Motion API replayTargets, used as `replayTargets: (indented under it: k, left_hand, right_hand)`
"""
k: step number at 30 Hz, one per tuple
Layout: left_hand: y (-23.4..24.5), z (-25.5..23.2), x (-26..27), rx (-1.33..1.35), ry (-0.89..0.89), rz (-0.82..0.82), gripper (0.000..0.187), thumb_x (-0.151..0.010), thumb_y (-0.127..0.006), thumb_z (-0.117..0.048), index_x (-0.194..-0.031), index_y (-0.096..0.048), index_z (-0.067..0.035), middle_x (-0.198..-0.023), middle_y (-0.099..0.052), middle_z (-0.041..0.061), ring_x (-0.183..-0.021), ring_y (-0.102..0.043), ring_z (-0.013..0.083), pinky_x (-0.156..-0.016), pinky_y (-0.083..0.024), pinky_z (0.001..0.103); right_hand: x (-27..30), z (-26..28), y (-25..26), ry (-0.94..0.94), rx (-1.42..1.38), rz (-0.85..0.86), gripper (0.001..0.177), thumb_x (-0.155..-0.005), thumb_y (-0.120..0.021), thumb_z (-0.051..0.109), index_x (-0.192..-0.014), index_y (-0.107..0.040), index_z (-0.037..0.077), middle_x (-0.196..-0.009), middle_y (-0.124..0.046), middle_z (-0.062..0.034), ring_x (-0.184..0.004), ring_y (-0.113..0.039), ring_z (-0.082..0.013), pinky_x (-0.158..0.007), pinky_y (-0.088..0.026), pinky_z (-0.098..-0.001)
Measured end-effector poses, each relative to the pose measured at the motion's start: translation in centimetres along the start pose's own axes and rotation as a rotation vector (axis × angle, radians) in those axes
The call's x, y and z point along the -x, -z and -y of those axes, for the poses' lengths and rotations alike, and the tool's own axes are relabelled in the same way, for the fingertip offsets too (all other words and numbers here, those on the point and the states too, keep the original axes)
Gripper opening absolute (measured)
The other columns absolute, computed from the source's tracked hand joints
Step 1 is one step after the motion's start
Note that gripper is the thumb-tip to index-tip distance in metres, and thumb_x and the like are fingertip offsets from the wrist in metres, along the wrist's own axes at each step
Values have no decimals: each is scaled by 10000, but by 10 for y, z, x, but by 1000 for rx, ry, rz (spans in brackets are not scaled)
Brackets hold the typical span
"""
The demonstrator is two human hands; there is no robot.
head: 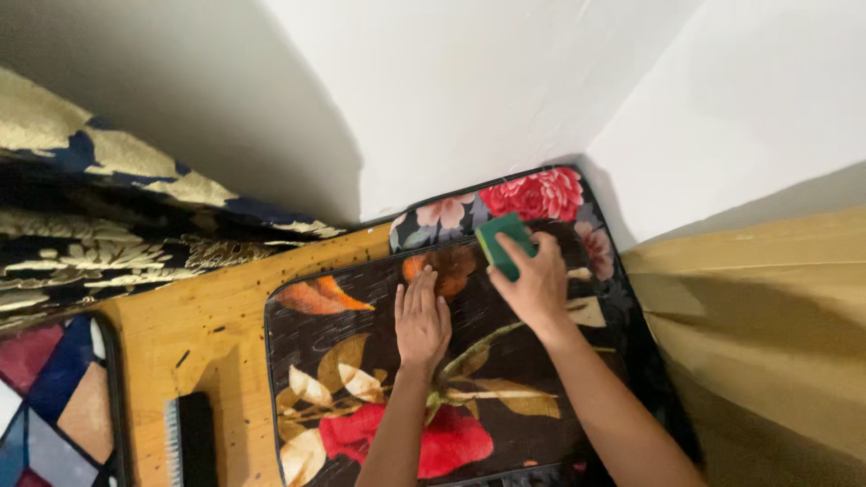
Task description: The person scrubs the exterior of a floral-patterned suitcase with a green and yellow sponge. They flip the suitcase over and continue scrubbing the underside. The person then places the sponge on the table.
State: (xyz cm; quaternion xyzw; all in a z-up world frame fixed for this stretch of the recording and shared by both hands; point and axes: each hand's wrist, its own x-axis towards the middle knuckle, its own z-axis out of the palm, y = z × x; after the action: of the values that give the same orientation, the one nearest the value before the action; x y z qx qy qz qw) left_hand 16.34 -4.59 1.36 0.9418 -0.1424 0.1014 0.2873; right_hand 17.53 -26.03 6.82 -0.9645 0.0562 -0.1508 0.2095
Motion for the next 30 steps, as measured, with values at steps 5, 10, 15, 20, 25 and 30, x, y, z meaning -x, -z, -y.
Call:
replayTargets:
  k: [5,10,15,20,25,30]
  left_hand:
    - [-31,-26,-52,-21,-66,112,486,-996,-510,-210,-1457,-485,-58,-1486,-557,122,-1411,-480,287,-1201,-291,513]
    - [-58,-41,-76,-46,-83,196,502,-1004,-478,-280,-1472,-482,-98,-1473,-563,100,-1401,-478,263,-1199,-262,506]
    - [-70,-37,-77,-109,-52,266,460,-1020,-467,-306,-1424,-518,-93,-1448,-582,78,-1401,-474,253,-1212,-250,496]
    - [-78,-36,-73,-112,-46,215,409,-1012,-478,-297,-1360,-570,-103,-1448,-590,62,-1394,-479,252,-1208,-259,498]
    - [-77,-39,-76,-95,-17,199,382,-1005,-502,-271,-1336,-588,-99,-1420,-609,67,-1376,-494,257,-1197,-264,513]
    - [-77,-39,-79,-91,-4,195,377,-998,-511,-269,-1328,-603,-112,-1403,-633,50,-1370,-514,236,-1214,-270,514]
  right_hand:
    - [-5,5,-3,94,-28,72,581,-708,-848,310,-1266,-713,224,-1123,-575,-211,-1011,-591,-403,-785,-497,-509]
    - [-10,-26,9,46,23,95,570,-695,-860,285,-1247,-728,237,-1122,-579,-196,-997,-594,-389,-762,-502,-502]
    - [-9,-76,31,-50,65,10,562,-725,-850,292,-1268,-713,238,-1189,-576,-191,-1047,-597,-390,-822,-521,-502]
    - [-9,-90,43,-248,211,-76,604,-750,-838,334,-1323,-677,232,-1215,-533,-224,-1082,-570,-411,-856,-512,-519]
    - [-9,-64,25,-138,31,-152,618,-756,-827,351,-1327,-660,184,-1220,-520,-244,-1093,-569,-402,-851,-510,-504]
    - [-8,-51,5,37,26,5,587,-767,-847,338,-1312,-682,197,-1194,-544,-214,-1075,-579,-405,-843,-521,-484]
